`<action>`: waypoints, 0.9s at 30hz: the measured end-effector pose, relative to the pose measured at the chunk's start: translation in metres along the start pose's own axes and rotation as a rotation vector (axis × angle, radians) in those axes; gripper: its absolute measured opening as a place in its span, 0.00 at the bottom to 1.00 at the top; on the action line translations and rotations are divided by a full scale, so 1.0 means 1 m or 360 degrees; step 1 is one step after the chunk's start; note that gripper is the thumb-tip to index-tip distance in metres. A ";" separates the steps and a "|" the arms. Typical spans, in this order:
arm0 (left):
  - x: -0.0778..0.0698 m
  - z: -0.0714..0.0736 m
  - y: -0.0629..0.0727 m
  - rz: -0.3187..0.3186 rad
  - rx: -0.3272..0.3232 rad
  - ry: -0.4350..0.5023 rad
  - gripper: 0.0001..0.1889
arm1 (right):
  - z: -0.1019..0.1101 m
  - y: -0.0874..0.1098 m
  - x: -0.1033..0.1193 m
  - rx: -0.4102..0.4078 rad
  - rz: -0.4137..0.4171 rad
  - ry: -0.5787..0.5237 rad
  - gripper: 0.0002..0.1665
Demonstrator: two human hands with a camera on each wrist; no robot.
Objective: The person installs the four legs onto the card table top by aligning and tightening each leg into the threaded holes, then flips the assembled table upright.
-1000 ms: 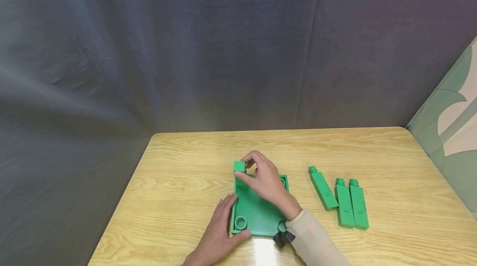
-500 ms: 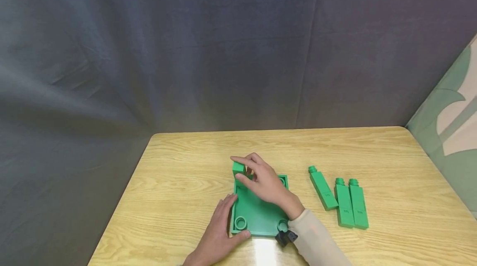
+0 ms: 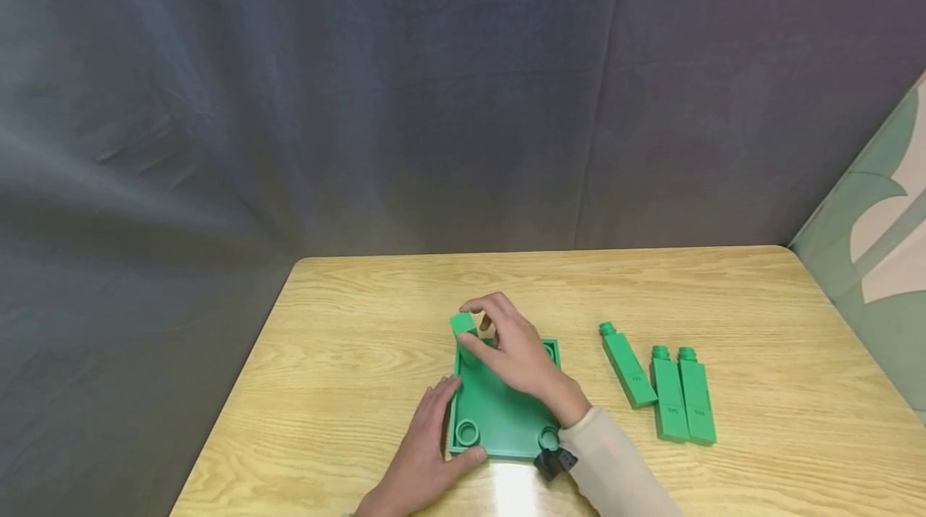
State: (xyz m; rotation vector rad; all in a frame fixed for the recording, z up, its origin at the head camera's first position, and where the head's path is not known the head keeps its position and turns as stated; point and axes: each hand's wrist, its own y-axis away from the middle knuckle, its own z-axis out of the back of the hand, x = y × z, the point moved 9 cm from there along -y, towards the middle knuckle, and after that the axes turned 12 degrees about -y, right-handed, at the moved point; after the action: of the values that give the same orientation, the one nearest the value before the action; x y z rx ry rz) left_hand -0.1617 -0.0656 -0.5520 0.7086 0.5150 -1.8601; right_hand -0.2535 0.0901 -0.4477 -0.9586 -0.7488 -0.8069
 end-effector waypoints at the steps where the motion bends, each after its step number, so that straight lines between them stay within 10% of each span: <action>1: 0.000 0.000 0.000 -0.0001 0.0002 -0.0003 0.52 | 0.001 0.000 0.000 -0.0026 -0.0010 0.0024 0.20; 11: 0.001 -0.001 -0.001 0.0002 0.0003 -0.0008 0.52 | 0.002 -0.002 -0.003 -0.0168 -0.0054 0.0092 0.21; 27: -0.002 0.001 0.000 -0.0034 -0.0040 -0.0014 0.52 | -0.003 0.001 0.006 0.0125 0.0076 -0.0113 0.24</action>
State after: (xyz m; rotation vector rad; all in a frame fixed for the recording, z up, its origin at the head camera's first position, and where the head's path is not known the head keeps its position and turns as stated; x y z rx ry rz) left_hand -0.1617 -0.0647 -0.5505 0.6801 0.5415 -1.8727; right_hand -0.2495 0.0857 -0.4444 -0.9351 -0.8106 -0.6997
